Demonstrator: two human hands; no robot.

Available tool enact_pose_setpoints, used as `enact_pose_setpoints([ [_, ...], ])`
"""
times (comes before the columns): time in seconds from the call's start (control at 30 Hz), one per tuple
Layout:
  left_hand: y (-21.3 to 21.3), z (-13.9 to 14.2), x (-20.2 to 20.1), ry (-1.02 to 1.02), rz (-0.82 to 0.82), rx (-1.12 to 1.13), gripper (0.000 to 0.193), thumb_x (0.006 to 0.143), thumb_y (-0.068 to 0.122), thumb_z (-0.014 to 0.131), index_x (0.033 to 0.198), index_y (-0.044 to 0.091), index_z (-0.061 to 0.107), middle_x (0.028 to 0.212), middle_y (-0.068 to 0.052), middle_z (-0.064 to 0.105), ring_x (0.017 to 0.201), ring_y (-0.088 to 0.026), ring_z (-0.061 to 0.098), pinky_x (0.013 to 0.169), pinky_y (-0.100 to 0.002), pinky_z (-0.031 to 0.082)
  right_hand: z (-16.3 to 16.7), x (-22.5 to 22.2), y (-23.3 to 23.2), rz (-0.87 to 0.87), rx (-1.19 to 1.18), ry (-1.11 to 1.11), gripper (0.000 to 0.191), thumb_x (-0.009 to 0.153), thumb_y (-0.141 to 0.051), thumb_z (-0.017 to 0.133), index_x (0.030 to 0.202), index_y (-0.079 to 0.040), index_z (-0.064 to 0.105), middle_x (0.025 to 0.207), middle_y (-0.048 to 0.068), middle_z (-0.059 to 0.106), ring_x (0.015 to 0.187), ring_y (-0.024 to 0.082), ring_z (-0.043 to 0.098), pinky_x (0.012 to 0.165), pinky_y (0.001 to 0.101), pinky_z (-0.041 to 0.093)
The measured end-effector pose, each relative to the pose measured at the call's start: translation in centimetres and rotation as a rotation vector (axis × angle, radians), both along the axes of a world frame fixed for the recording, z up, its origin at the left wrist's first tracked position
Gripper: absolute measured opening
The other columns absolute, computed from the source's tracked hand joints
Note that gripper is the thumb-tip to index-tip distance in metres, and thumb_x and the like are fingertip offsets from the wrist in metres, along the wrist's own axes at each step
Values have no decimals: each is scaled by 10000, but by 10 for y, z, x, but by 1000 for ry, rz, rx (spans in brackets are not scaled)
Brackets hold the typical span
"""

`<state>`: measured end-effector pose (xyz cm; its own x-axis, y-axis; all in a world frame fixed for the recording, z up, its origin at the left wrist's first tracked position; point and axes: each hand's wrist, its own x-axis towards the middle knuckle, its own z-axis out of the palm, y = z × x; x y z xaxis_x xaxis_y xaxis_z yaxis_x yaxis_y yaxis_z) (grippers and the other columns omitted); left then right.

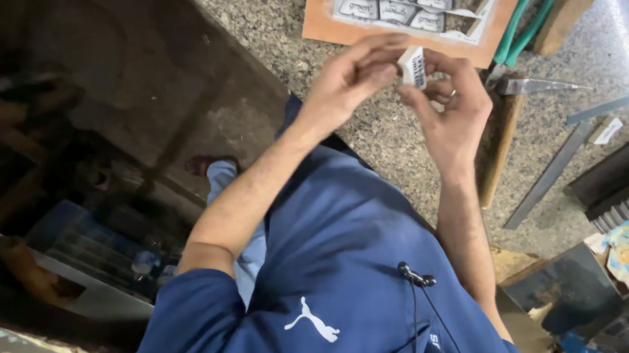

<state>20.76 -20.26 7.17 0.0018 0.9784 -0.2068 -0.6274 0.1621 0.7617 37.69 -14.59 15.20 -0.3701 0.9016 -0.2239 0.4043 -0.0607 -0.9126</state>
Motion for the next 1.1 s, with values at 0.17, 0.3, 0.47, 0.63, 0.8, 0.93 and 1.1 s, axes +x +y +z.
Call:
enact_pose_setpoints([
  [0.17, 9, -1, 6, -237, 5, -69, 381, 1085, 117, 659, 1435, -10, 579, 1319, -93, 700, 1222, -163, 670, 1021, -321, 564, 15, -18, 0, 124, 192, -111, 583, 868, 87, 895, 1371, 48, 603, 1245, 135, 620, 994, 194, 757, 824, 295, 659],
  [0.3, 10, 2, -4, -314, -20, -101, 390, 1083, 183, 647, 1435, 33, 569, 1240, -43, 710, 1181, -118, 677, 1028, -292, 564, 21, -14, 8, 188, 115, -25, 713, 892, 100, 862, 1504, 41, 501, 1263, 120, 624, 1040, 184, 729, 877, 296, 652],
  [0.47, 9, 2, -14, -280, 1, -138, 389, 1092, 178, 667, 1451, 48, 596, 1132, 40, 659, 999, -38, 587, 867, -233, 491, 18, -9, 26, 315, 203, -72, 694, 911, 103, 865, 1512, 37, 523, 1399, 171, 555, 1064, 203, 738, 909, 319, 665],
  [0.63, 12, -4, -16, -97, 42, -90, 331, 1073, 84, 669, 1398, 46, 620, 1143, 35, 651, 1013, -37, 610, 906, -222, 521, 14, -22, 30, 398, 259, -149, 727, 859, 18, 921, 1477, 38, 540, 1387, 172, 547, 1009, 195, 728, 876, 310, 656],
  [0.8, 8, -7, -15, 47, 92, -89, 319, 1044, 5, 676, 1358, 39, 633, 1167, 3, 656, 1011, -49, 661, 894, -228, 555, 13, -33, 23, 453, 262, -225, 734, 837, -35, 936, 1470, 5, 567, 1360, 153, 564, 990, 181, 691, 868, 312, 615],
  [0.93, 2, -4, -16, 182, 125, -132, 311, 1011, 17, 716, 1311, 51, 645, 1157, -30, 716, 1003, -56, 701, 865, -233, 580, 5, -34, 23, 389, 126, -165, 638, 927, 16, 847, 1494, -4, 556, 1392, 161, 551, 1045, 178, 695, 891, 293, 642],
  [1.1, 9, -1, -24, 418, 170, -91, 294, 1034, 59, 701, 1323, 89, 662, 1159, -37, 770, 1008, -83, 775, 841, -244, 635, -10, -30, 26, 318, 190, -210, 529, 988, 60, 759, 1481, 14, 571, 1278, 122, 609, 1050, 161, 734, 938, 296, 640],
])
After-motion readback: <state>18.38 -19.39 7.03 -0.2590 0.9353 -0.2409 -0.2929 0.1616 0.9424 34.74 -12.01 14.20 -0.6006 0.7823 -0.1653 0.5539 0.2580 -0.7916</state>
